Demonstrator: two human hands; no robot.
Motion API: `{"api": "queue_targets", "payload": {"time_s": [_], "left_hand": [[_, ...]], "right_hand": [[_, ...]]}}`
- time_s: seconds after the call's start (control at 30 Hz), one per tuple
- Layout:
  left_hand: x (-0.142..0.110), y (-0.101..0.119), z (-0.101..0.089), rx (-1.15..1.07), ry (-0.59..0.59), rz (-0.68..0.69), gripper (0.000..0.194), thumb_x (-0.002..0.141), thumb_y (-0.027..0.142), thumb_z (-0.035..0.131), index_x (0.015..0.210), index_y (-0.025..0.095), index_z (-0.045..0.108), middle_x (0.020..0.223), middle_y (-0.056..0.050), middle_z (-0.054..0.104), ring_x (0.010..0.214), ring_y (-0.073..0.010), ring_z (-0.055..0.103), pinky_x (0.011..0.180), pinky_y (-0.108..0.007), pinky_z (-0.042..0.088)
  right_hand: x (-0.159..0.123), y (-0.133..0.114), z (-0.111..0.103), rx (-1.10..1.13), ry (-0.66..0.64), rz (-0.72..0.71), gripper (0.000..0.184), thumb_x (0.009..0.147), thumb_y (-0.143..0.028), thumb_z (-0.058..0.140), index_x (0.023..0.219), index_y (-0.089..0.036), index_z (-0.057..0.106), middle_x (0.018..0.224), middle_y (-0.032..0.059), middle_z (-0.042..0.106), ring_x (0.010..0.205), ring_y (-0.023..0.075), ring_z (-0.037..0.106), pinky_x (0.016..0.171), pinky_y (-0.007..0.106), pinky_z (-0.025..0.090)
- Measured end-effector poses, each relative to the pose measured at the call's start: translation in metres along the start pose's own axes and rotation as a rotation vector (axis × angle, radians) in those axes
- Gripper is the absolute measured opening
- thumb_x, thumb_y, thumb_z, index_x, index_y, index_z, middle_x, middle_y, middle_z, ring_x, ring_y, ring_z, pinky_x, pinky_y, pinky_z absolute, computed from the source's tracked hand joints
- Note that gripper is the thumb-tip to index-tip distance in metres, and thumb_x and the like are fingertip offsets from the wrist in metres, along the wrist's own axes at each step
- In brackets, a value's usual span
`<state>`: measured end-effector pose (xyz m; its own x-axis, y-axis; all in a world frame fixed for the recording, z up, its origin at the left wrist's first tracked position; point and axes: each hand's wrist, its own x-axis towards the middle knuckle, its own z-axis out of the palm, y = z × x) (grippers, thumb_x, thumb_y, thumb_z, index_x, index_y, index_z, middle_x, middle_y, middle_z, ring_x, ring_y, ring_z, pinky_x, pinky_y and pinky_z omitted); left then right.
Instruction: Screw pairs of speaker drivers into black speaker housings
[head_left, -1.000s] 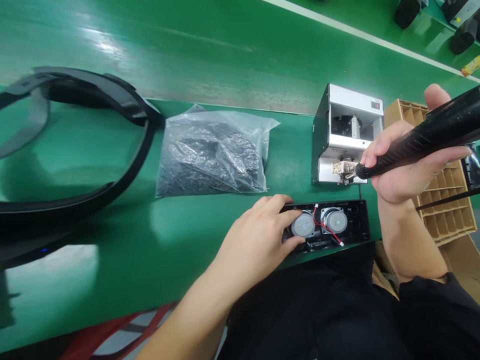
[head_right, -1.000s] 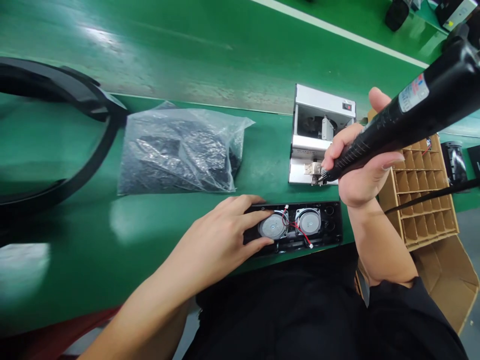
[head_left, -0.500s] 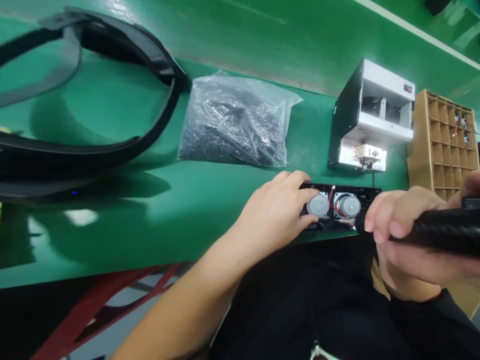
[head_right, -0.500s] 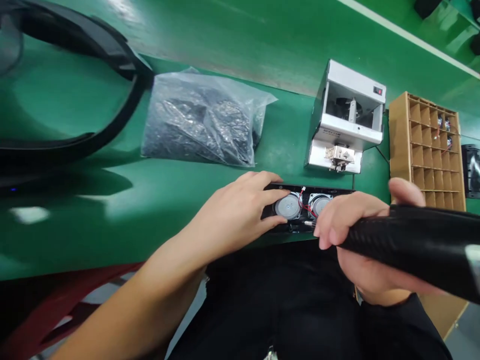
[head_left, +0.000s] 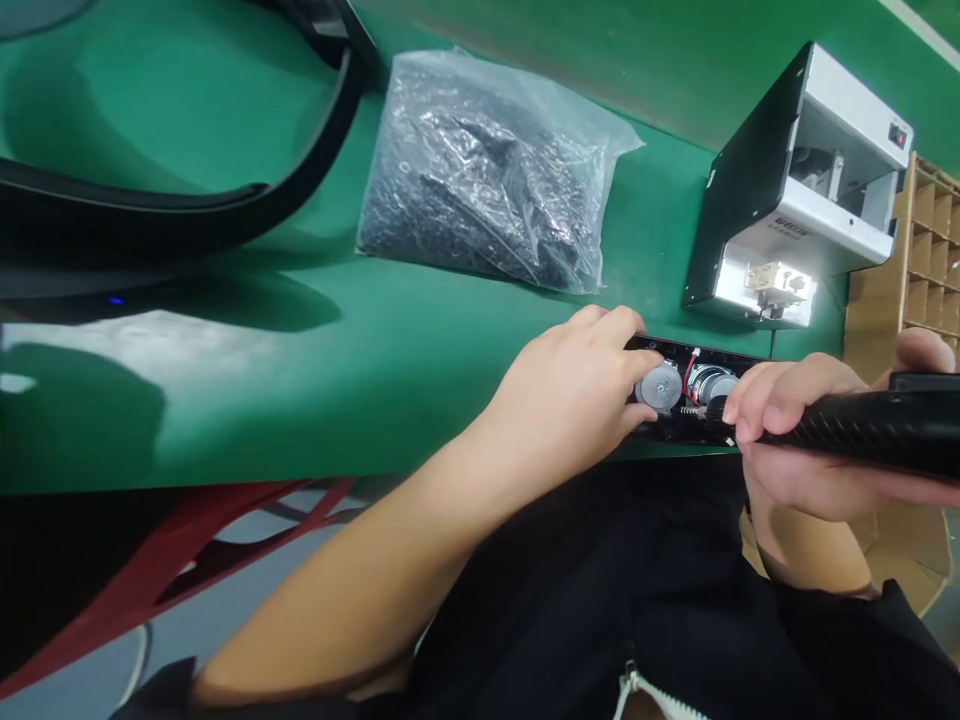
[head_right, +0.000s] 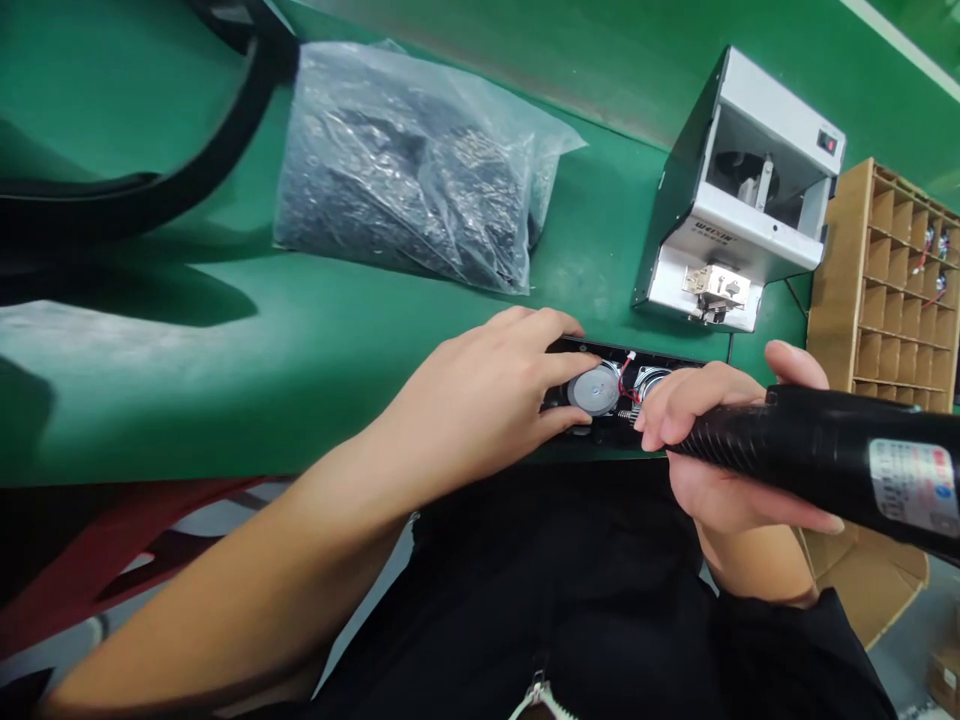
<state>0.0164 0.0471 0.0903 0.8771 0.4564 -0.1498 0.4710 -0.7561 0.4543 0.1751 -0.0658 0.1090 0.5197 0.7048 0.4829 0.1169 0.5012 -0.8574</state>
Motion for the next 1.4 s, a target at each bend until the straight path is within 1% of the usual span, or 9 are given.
{"api": "queue_targets", "payload": {"time_s": [0.13,0.27,0.43,0.63,0.9,1.03,1.17,1.3,1.4], "left_hand": [[-0.001,0.000,0.000,-0.002,0.004,-0.002,0.038,0.091,0.036,0.089,0.127,0.026,0.082,0.132,-0.011,0.068,0.114,-0.0325,0.066,0.096,-0.045,0.062],[0.000,0.001,0.000,-0.005,0.006,-0.011,0.037,0.090,0.036,0.090,0.125,0.026,0.083,0.131,-0.010,0.068,0.112,-0.0316,0.066,0.094,-0.044,0.062],[0.001,0.002,-0.003,-0.010,-0.028,-0.028,0.035,0.091,0.036,0.089,0.125,0.027,0.083,0.134,-0.009,0.068,0.114,-0.0314,0.066,0.094,-0.044,0.063],[0.001,0.003,-0.003,-0.009,-0.019,-0.026,0.034,0.092,0.038,0.088,0.125,0.028,0.083,0.133,-0.009,0.069,0.114,-0.0312,0.066,0.095,-0.043,0.063],[0.001,0.002,-0.001,-0.022,-0.007,-0.028,0.034,0.092,0.037,0.088,0.125,0.029,0.084,0.134,-0.009,0.069,0.112,-0.0307,0.066,0.092,-0.042,0.062],[-0.001,0.002,0.000,-0.032,0.002,-0.024,0.034,0.092,0.035,0.087,0.125,0.027,0.083,0.134,-0.009,0.069,0.113,-0.0315,0.066,0.092,-0.043,0.062],[-0.003,0.003,0.001,-0.027,0.007,-0.017,0.035,0.093,0.034,0.087,0.127,0.026,0.082,0.135,-0.010,0.068,0.115,-0.0316,0.065,0.094,-0.044,0.061],[-0.003,0.005,-0.001,-0.029,0.001,-0.020,0.036,0.092,0.032,0.088,0.126,0.024,0.083,0.134,-0.010,0.069,0.115,-0.0316,0.065,0.094,-0.043,0.061],[-0.004,0.005,0.001,-0.029,0.014,-0.019,0.035,0.092,0.032,0.088,0.126,0.024,0.083,0.134,-0.010,0.069,0.115,-0.0313,0.065,0.093,-0.042,0.061]], "right_hand": [[0.000,0.003,0.003,-0.008,-0.041,-0.010,0.086,0.098,-0.092,0.028,0.139,-0.029,0.071,0.064,-0.0029,0.065,0.039,0.0150,0.053,0.038,0.031,0.052],[0.001,0.003,0.004,0.000,0.009,-0.012,0.081,0.102,-0.087,0.026,0.136,-0.029,0.072,0.063,-0.0040,0.063,0.039,0.0145,0.052,0.038,0.031,0.051],[0.003,0.001,0.000,-0.033,-0.028,0.014,0.084,0.098,-0.091,0.024,0.137,-0.033,0.071,0.063,-0.0051,0.064,0.037,0.0146,0.051,0.037,0.031,0.051],[0.003,0.002,0.004,-0.003,0.057,-0.011,0.081,0.100,-0.088,0.028,0.132,-0.028,0.073,0.062,-0.0045,0.063,0.035,0.0147,0.050,0.034,0.032,0.049],[0.004,0.001,-0.002,-0.118,-0.070,0.003,0.079,0.096,-0.093,0.032,0.135,-0.037,0.072,0.064,-0.0056,0.064,0.038,0.0156,0.055,0.039,0.032,0.053],[-0.006,0.001,-0.001,-0.082,-0.094,-0.048,0.071,0.103,-0.082,0.034,0.135,-0.032,0.073,0.067,-0.0014,0.068,0.044,0.0183,0.059,0.041,0.036,0.056],[-0.022,0.001,0.001,-0.097,-0.129,-0.059,0.034,0.104,-0.053,0.061,0.135,-0.040,0.068,0.070,-0.0033,0.069,0.050,0.0200,0.062,0.050,0.039,0.058],[-0.020,0.000,-0.009,-0.129,-0.334,-0.061,0.041,0.098,-0.029,0.066,0.139,-0.037,0.066,0.077,-0.0005,0.075,0.058,0.0213,0.070,0.056,0.040,0.061],[-0.011,0.005,-0.011,-0.084,-0.407,-0.177,0.046,0.096,-0.026,0.067,0.142,-0.026,0.067,0.078,0.0009,0.076,0.055,0.0198,0.070,0.051,0.038,0.063]]}}
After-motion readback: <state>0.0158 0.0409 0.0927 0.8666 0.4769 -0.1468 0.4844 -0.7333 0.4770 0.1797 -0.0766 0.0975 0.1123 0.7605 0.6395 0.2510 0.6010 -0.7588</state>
